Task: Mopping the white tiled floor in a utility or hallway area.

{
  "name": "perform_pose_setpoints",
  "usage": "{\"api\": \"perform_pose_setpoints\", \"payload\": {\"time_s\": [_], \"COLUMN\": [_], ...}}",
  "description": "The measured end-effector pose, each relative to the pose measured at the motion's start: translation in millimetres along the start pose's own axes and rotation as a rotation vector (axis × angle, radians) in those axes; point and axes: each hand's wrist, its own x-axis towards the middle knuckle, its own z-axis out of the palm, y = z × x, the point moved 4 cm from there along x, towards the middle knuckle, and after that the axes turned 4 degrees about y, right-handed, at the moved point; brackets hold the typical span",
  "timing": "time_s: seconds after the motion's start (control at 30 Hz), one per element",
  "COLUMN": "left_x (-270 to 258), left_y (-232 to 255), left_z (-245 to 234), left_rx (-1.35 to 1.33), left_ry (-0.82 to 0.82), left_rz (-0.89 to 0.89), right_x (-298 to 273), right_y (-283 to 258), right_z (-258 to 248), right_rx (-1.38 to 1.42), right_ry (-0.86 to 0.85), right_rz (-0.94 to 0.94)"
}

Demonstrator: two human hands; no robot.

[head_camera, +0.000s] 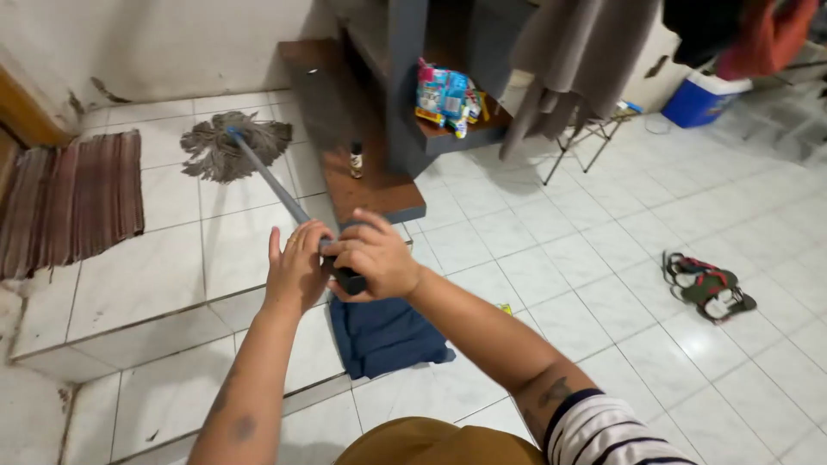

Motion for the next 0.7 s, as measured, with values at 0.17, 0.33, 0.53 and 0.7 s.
{"api": "perform_pose_setpoints", "payload": {"time_s": [0.17,0.33,0.53,0.7], "left_x": [10.6,0.7,17.5,-34.2], "left_y": [123.4,146.8,-23.6,-157.3], "left_z": [-132.0,-172.6,-145.2,-149.0], "left_rx": [-0.178,-0.235,-0.268,-0.089], "left_ry": [0.110,0.131,0.223,0.054], "left_rz": [0.168,0.444,0.297,0.079], "right_x": [76.1,110.7,108.8,96.6], "right_y": [-52.0,-111.0,-58.6,-100.7], "right_z": [-100.4,-122.9,44.9,183.5], "right_rx": [0.172,0.244,0.135,0.064], "right_ry": [0.338,0.696,0.430,-0.003], "right_rz": [-0.122,-0.080,-0.024,0.097]}}
